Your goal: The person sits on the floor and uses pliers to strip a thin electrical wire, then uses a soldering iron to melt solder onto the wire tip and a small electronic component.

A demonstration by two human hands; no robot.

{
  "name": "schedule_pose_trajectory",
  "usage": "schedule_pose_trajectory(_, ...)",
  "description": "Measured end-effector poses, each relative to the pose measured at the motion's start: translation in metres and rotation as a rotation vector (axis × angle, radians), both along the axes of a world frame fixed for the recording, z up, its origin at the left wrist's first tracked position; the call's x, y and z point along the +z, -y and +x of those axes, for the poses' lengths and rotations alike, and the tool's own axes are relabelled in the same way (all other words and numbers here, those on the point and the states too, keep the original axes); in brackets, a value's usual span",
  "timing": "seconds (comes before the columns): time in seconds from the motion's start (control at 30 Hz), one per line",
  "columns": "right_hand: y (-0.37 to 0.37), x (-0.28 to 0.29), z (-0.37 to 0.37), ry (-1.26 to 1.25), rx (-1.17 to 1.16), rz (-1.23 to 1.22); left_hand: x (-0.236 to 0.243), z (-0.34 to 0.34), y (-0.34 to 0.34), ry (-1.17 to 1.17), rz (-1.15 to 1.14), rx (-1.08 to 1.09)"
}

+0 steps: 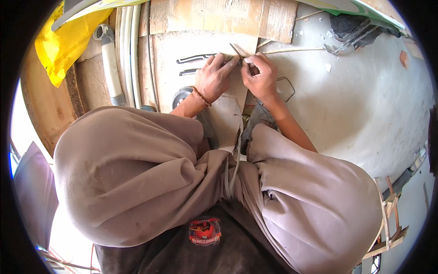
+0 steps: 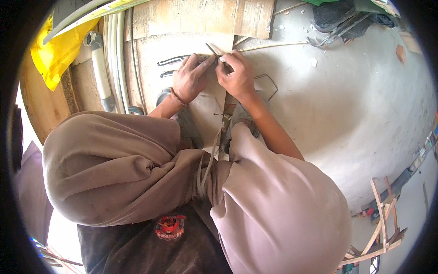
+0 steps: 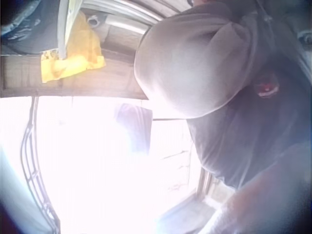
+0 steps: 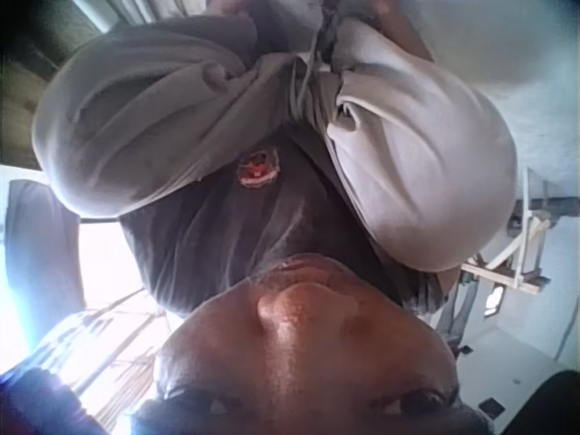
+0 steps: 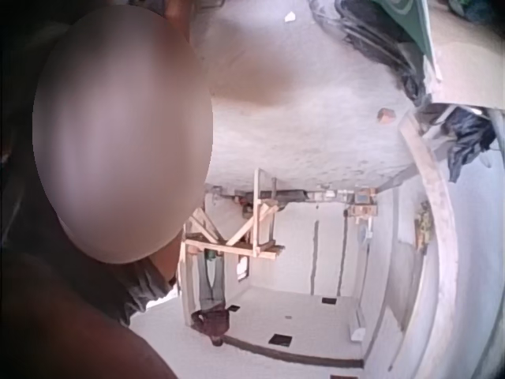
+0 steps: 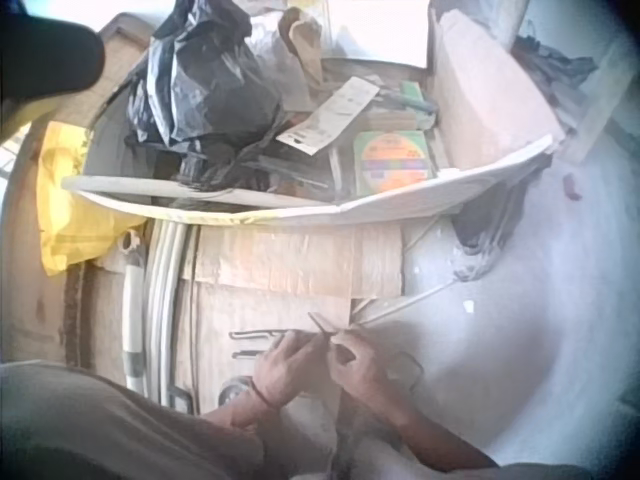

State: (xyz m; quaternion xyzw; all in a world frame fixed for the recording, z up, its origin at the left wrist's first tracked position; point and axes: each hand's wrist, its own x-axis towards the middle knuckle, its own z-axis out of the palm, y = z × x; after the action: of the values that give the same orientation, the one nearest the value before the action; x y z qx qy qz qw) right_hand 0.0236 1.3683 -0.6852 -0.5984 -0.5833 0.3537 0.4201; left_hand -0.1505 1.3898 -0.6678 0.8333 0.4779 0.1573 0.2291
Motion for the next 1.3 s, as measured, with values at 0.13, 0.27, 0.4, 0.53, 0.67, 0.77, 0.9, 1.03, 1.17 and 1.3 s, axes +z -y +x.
schedule_pose_trajectory(0.13, 0.011, 0.001, -0.001, -0.061, -0.087, -0.052, 0.004, 0.0, 0.0, -0.038, -0.051, -0.014)
schedule_pose_trajectory(0.27, -0.009, -0.005, -0.007, -0.038, -0.037, 0.046, 0.001, 0.001, 0.008, -0.037, -0.058, -0.007)
schedule_pose_trajectory(0.4, 0.007, 0.002, 0.0, 0.009, -0.04, -0.1, 0.003, 0.0, 0.001, -0.024, -0.025, -0.017)
schedule_pose_trajectory(0.53, -0.004, 0.0, -0.005, 0.014, -0.028, -0.008, 0.001, 0.0, -0.004, 0.015, 0.001, -0.014)
schedule_pose_trajectory(0.67, 0.005, 0.003, -0.004, -0.023, -0.049, -0.121, 0.004, 0.0, 0.002, -0.015, -0.028, -0.003)
schedule_pose_trajectory(0.77, 0.0, -0.005, -0.003, -0.004, -0.038, -0.014, 0.0, 0.0, -0.001, 0.054, -0.007, -0.014)
schedule_pose_trajectory(0.9, -0.004, -0.003, -0.005, 0.029, -0.054, -0.036, 0.0, -0.001, -0.001, -0.008, -0.022, -0.022)
schedule_pose_trajectory(1.03, 0.006, 0.006, -0.003, -0.021, -0.059, -0.114, 0.003, -0.001, 0.003, -0.022, -0.035, -0.022)
schedule_pose_trajectory(1.17, -0.007, -0.004, -0.01, -0.02, -0.066, -0.054, 0.001, -0.001, 0.0, -0.004, -0.019, -0.015)
schedule_pose_trajectory(1.3, 0.006, 0.005, -0.002, -0.084, -0.082, -0.146, 0.001, 0.002, 0.003, -0.022, -0.033, -0.027)
